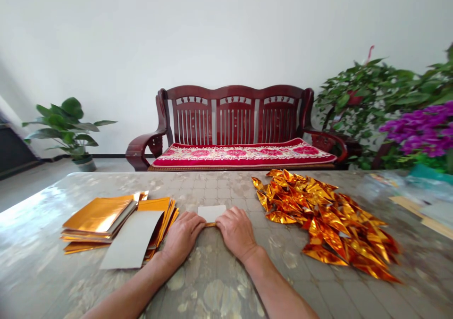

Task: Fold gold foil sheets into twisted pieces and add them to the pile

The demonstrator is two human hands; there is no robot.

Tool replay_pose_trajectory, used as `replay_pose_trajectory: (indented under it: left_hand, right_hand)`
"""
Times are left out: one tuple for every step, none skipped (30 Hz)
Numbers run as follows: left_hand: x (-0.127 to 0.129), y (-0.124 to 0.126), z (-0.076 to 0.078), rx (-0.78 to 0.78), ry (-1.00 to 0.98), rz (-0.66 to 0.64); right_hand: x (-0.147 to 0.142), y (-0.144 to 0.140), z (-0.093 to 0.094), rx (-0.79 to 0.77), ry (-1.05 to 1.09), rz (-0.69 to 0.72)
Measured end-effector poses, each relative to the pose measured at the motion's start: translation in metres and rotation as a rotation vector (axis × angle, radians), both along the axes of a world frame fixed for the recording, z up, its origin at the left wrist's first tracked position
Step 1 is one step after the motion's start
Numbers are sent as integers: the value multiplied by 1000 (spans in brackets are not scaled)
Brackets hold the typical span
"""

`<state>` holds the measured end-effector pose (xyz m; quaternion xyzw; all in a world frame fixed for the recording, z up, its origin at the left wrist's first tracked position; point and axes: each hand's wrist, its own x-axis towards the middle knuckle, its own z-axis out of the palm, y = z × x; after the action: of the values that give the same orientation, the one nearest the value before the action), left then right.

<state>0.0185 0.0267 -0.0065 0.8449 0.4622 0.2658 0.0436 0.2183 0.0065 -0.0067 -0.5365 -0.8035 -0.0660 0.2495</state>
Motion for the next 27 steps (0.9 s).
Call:
replay_pose_trajectory:
  left_hand:
    - [0, 2, -1, -21, -14, 15]
    - [-1, 4, -3, -46, -27, 32]
    - [-1, 6, -4, -76, -37, 48]
    - [-1, 8, -4, -107, -46, 62]
    - [-1, 10, -4, -135, -55, 72]
    - [0, 11, -4, -160, -65, 79]
    - [0, 11, -3, -181, -73, 86]
    - [1, 12, -2, -197, -78, 93]
    - [1, 12, -1, -209, -78, 103]
    - [2, 13, 0, -221, -73, 115]
    - [2, 13, 1, -232, -64, 127]
    - [3, 13, 1, -242, -55, 136]
    - [3, 14, 1, -252, -49, 143]
    - [4, 15, 1, -262, -47, 151]
    - [4, 15, 1, -273, -49, 161]
    - [4, 16, 1, -285, -54, 172]
    - [4, 17, 0, -295, -61, 185]
    - [4, 17, 0, -302, -69, 196]
    - [4, 18, -1, -306, -74, 204]
    - [4, 18, -1, -308, -78, 207]
    - [4, 19, -1, -309, -79, 209]
    - [4, 19, -1, -307, -78, 210]
    - [4, 20, -2, -307, -76, 213]
    - [5, 21, -2, -308, -72, 218]
    - [5, 21, -2, -310, -70, 224]
    - [5, 22, -2, -314, -69, 231]
    - [5, 22, -2, -318, -69, 239]
  right_hand:
    - [1, 1, -1, -24, 22, -14]
    - [2, 2, -2, -46, 42, -32]
    - [3, 3, -2, -68, 57, -50]
    - [3, 4, -2, -89, 68, -66]
    - [4, 5, -2, -107, 75, -80]
    - [4, 6, -2, -123, 79, -90]
    - [4, 7, -2, -136, 81, -97]
    - [4, 7, -1, -146, 81, -102]
    - [4, 8, -1, -154, 82, -108]
    - [3, 8, 0, -162, 82, -115]
    - [3, 8, 0, -170, 84, -122]
    - [3, 9, 0, -178, 88, -130]
    - [2, 9, 0, -187, 94, -138]
    - [2, 10, 0, -197, 103, -147]
    - [1, 11, 1, -208, 113, -158]
    - [1, 12, 1, -218, 123, -170]
    - [0, 12, 1, -228, 130, -182]
    - [0, 13, 1, -235, 136, -193]
    - [0, 14, 2, -241, 141, -199]
    - [0, 14, 2, -246, 146, -199]
    - [0, 15, 3, -251, 149, -194]
    - [0, 15, 3, -255, 152, -187]
    - [0, 16, 3, -258, 157, -180]
    - [1, 16, 3, -261, 165, -175]
    - [1, 17, 2, -264, 177, -174]
    - [2, 18, 2, -268, 195, -177]
    - [2, 19, 1, -273, 219, -181]
